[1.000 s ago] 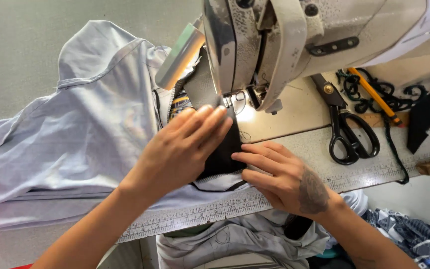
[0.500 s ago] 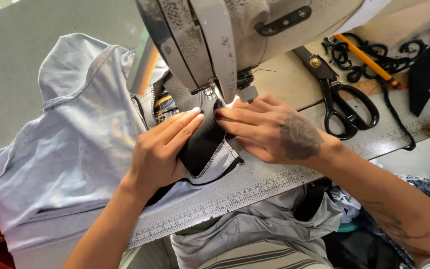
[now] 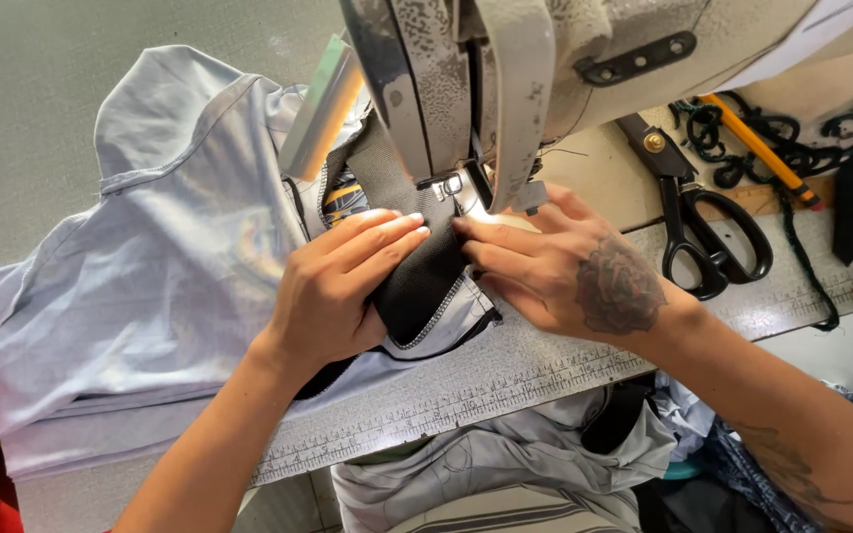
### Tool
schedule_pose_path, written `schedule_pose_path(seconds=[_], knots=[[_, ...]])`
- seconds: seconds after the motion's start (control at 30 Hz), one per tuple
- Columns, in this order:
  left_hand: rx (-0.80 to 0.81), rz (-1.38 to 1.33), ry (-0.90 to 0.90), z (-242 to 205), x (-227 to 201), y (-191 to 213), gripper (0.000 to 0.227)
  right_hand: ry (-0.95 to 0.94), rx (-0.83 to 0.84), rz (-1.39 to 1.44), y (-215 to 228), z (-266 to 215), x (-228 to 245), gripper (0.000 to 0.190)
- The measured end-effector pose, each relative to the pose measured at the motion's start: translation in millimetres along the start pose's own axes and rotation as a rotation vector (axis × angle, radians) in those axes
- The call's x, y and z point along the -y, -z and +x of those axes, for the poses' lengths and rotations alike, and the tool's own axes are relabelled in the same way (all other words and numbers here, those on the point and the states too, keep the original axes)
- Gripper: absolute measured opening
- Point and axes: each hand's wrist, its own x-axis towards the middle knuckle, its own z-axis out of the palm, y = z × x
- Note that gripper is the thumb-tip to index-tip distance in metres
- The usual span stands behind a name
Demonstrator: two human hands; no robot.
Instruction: The person is sewing fabric pieces together and using scissors to trim the edges and threads.
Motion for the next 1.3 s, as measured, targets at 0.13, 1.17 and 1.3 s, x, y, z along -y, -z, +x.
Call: schedule_pose_path(seconds=[0.13, 1.17, 1.3], knots=[[0.037, 0.063, -0.052, -4, 9, -4, 0.039, 0.013, -0.052, -0.074, 1, 6, 4, 0.019], [0.187, 0.184, 0.038, -13, -11, -10, 0.063, 0.01, -0.104, 0.066, -8, -5, 12, 0.01], [0.162, 0.17, 0.054, -16, -12, -6, 0.059, 0.084, -0.064, 0.1, -3, 2, 15, 0.006]])
